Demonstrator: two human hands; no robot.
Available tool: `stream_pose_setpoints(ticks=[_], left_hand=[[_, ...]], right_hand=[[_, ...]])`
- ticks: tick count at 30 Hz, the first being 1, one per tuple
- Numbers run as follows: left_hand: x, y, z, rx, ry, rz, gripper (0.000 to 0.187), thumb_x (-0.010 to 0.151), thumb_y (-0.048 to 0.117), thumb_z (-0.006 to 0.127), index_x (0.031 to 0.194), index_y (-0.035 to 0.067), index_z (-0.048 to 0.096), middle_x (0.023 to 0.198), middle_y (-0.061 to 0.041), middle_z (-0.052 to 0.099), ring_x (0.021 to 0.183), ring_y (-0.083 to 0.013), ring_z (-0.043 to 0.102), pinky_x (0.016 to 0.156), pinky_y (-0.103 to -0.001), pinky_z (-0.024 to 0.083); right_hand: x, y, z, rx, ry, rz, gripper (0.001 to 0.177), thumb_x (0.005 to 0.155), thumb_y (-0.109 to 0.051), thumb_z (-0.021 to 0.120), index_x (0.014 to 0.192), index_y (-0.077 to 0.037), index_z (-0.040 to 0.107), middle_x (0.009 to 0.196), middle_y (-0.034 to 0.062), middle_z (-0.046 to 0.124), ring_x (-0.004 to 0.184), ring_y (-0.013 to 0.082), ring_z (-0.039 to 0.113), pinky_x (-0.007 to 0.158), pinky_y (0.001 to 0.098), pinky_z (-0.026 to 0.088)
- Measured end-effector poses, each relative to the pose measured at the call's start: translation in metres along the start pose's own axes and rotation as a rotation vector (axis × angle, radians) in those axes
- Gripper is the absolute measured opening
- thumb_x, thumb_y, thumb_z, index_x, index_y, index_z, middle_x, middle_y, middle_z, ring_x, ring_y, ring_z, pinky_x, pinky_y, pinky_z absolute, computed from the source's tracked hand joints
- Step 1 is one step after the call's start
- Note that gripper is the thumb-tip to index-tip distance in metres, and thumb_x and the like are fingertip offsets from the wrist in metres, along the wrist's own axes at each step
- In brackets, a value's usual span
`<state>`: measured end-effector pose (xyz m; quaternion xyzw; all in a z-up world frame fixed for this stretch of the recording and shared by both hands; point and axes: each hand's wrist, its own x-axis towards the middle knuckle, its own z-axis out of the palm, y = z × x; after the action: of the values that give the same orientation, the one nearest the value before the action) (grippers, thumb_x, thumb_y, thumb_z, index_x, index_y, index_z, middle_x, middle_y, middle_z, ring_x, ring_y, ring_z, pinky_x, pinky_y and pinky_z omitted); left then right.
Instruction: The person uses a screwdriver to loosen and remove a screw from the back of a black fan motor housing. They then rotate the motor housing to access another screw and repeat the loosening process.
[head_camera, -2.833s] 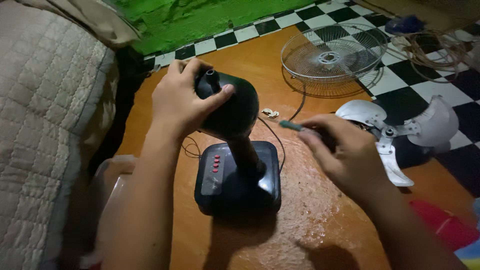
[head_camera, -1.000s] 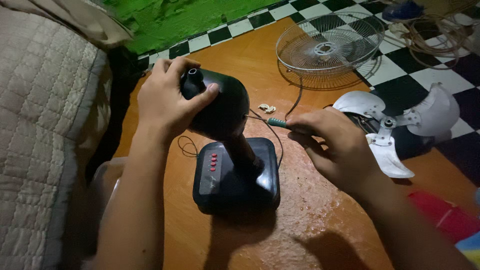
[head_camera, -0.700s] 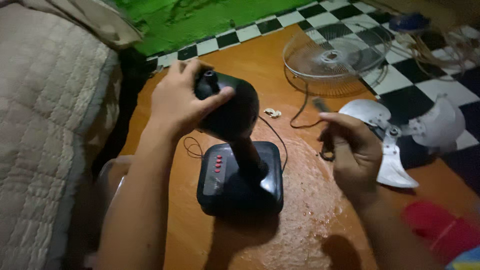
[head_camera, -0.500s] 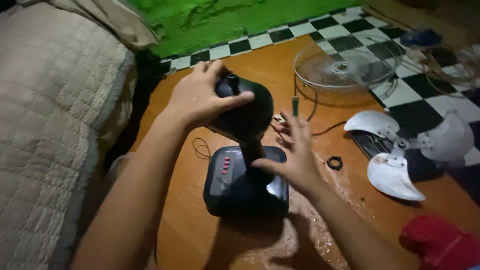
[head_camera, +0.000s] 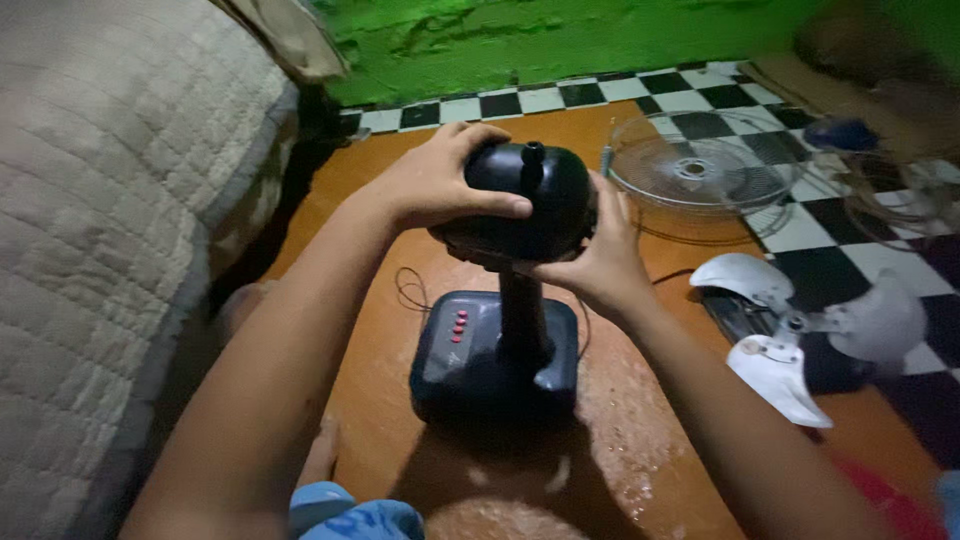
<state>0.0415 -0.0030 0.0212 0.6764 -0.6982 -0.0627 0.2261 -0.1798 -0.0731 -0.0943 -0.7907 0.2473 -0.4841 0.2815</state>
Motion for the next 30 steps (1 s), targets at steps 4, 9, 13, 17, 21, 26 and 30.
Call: stream_pose_setpoints(ticks=[4,9,13,17,21,26,30], left_hand=[[-0.001,0.002,-0.002,-0.072,-0.021,0.124,0.106,0.058,0.064,0.088,0.149,0.021,0.052,0.151,-0.014,0.046,0.136,-0.0332,0.053,0.108,-0.045,0.049],[0.002,-0.015,0.005,-0.120,-0.029,0.200,0.122,0.050,0.048,0.100,0.155,0.021,0.045,0.152,-0.014,0.040,0.140,-0.0336,0.051,0.114,-0.044,0.047],[-0.015,-0.053,0.027,-0.689,0.209,0.125,0.115,0.066,0.062,0.082,0.159,0.018,0.030,0.161,-0.010,0.031,0.142,-0.0321,0.047,0.116,-0.047,0.042],[-0.014,-0.087,0.069,-1.131,0.421,0.104,0.096,0.091,0.075,0.053,0.163,0.014,0.030,0.170,-0.009,0.029,0.154,-0.0263,0.035,0.125,-0.050,0.025],[0.011,-0.108,0.102,-1.135,0.881,-0.094,0.099,0.083,0.071,0.057,0.157,0.012,0.031,0.161,-0.010,0.033,0.138,-0.0313,0.044,0.114,-0.054,0.032],[0.011,-0.109,0.139,-1.675,0.554,0.006,0.075,0.102,0.070,0.053,0.144,0.008,0.050,0.143,-0.010,0.053,0.132,-0.0239,0.050,0.116,-0.045,0.037],[0.002,-0.097,0.151,-1.868,0.293,-0.067,0.065,0.092,0.067,0.042,0.123,0.016,0.068,0.120,-0.003,0.071,0.114,-0.0193,0.065,0.103,-0.038,0.050]], right_hand=[[0.006,0.003,-0.004,0.019,-0.038,-0.004,0.118,0.055,-0.031,0.102,0.152,-0.006,0.038,0.145,0.0170,0.045,0.138,0.0334,0.047,0.116,0.0456,0.041],[-0.001,0.017,0.005,0.325,-0.063,0.048,0.127,0.054,-0.023,0.099,0.156,-0.008,0.025,0.146,0.0136,0.044,0.139,0.0291,0.048,0.117,0.0420,0.043],[-0.007,0.025,0.012,0.288,-0.042,-0.016,0.126,0.056,-0.015,0.100,0.158,-0.008,0.026,0.150,0.0140,0.044,0.143,0.0298,0.046,0.119,0.0424,0.041],[-0.004,0.024,0.013,0.382,-0.077,0.027,0.124,0.059,-0.015,0.097,0.159,-0.009,0.023,0.149,0.0121,0.048,0.142,0.0273,0.050,0.119,0.0408,0.043],[-0.003,0.019,0.017,0.328,-0.030,0.038,0.126,0.058,-0.015,0.099,0.158,-0.008,0.024,0.148,0.0133,0.048,0.139,0.0277,0.051,0.116,0.0408,0.045],[-0.008,0.011,0.017,0.310,-0.084,0.212,0.128,0.056,-0.019,0.098,0.156,-0.011,0.019,0.141,0.0095,0.054,0.132,0.0265,0.055,0.108,0.0406,0.048],[-0.005,0.007,0.010,0.321,-0.145,0.276,0.103,0.059,-0.018,0.096,0.146,-0.012,0.041,0.131,0.0072,0.065,0.125,0.0242,0.064,0.104,0.0389,0.055]])
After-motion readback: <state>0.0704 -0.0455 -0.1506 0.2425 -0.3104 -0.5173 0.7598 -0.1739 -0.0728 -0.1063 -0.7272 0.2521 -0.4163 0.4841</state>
